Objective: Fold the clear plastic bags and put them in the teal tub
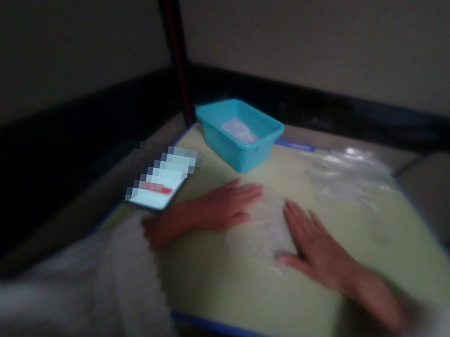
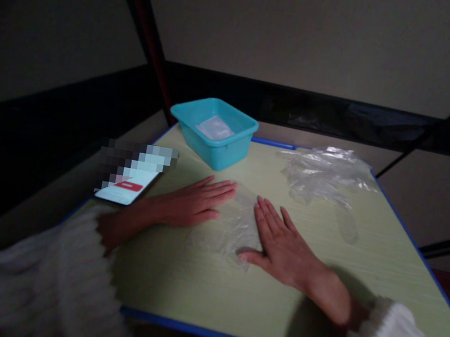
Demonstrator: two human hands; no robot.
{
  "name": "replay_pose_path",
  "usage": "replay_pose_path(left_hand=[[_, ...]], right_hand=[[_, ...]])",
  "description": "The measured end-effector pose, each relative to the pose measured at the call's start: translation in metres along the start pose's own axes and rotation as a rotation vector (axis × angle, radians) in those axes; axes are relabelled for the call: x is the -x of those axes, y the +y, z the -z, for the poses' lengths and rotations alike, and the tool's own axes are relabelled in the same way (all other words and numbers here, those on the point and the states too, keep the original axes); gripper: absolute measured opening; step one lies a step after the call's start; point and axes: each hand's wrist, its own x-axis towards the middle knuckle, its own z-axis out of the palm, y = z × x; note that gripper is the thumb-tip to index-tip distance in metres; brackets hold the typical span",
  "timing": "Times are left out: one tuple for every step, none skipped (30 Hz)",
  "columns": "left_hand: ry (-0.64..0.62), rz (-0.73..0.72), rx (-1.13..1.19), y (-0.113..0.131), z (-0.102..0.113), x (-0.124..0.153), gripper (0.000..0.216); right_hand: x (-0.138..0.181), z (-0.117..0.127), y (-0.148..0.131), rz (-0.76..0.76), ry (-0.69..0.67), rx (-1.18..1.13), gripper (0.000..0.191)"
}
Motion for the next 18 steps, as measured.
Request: replay_pose_path(left_hand=[[-0.002, 0.006, 0.003, 0.0, 0.0, 0.0, 0.055], [-0.003, 0.012, 0.004, 0.0, 0.0, 0.0, 0.055], [-0.003, 0.015, 0.003, 0.0, 0.0, 0.0, 0.055], [-0.003, 0.016, 0.002, 0.0, 0.0, 0.0, 0.055], [-0.003, 0.015, 0.001, 0.001, 0.001, 0.0, 0.055], [-0.003, 0.015, -0.001, 0.001, 0.001, 0.0, 0.055], [-0.005, 0.016, -0.004, 0.001, 0.001, 0.0, 0.054], [-0.008, 0.019, -0.009, 0.002, 0.001, 0.001, 0.054], [-0.013, 0.023, -0.016, 0.002, 0.002, 0.001, 0.054], [-0.019, 0.03, -0.025, 0.002, 0.002, 0.001, 0.054], [-0.028, 0.037, -0.032, 0.003, 0.002, 0.001, 0.054], [-0.038, 0.046, -0.036, 0.003, 0.002, 0.001, 0.055], [-0.042, 0.054, -0.033, 0.003, 0.003, 0.001, 0.056], [-0.038, 0.062, -0.023, 0.003, 0.003, 0.001, 0.057], [-0.024, 0.064, -0.004, 0.002, 0.003, 0.001, 0.058], [0.001, 0.06, 0.026, 0.002, 0.003, 0.0, 0.057], [0.037, 0.053, 0.067, 0.003, 0.004, 0.0, 0.056], [0.083, 0.044, 0.122, 0.004, 0.004, 0.0, 0.054]], right_hand=[[0.0, 0.0, 0.0, -0.01, -0.007, -0.005, 0.093], [0.0, 0.0, 0.0, -0.019, -0.015, -0.008, 0.095], [0.0, 0.0, 0.0, -0.026, -0.024, -0.012, 0.097], [0.0, 0.0, 0.0, -0.031, -0.033, -0.016, 0.098], [-0.001, 0.001, 0.0, -0.034, -0.042, -0.02, 0.1], [-0.001, 0.001, 0.0, -0.038, -0.051, -0.024, 0.101], [-0.001, 0.002, 0.0, -0.04, -0.063, -0.029, 0.102], [-0.001, 0.002, 0.0, -0.043, -0.075, -0.034, 0.103], [-0.001, 0.003, 0.0, -0.044, -0.088, -0.038, 0.104], [-0.001, 0.003, 0.001, -0.043, -0.098, -0.042, 0.105], [-0.001, 0.003, 0.001, -0.041, -0.104, -0.047, 0.105], [-0.001, 0.004, 0.002, -0.034, -0.106, -0.053, 0.105], [-0.001, 0.005, 0.003, -0.025, -0.106, -0.059, 0.105], [-0.001, 0.006, 0.003, -0.013, -0.101, -0.066, 0.104], [-0.001, 0.008, 0.003, 0.005, -0.091, -0.073, 0.104], [-0.001, 0.011, 0.002, 0.025, -0.075, -0.079, 0.103], [-0.001, 0.015, 0.001, 0.053, -0.054, -0.081, 0.102], [-0.001, 0.02, -0.001, 0.092, -0.03, -0.077, 0.1]])
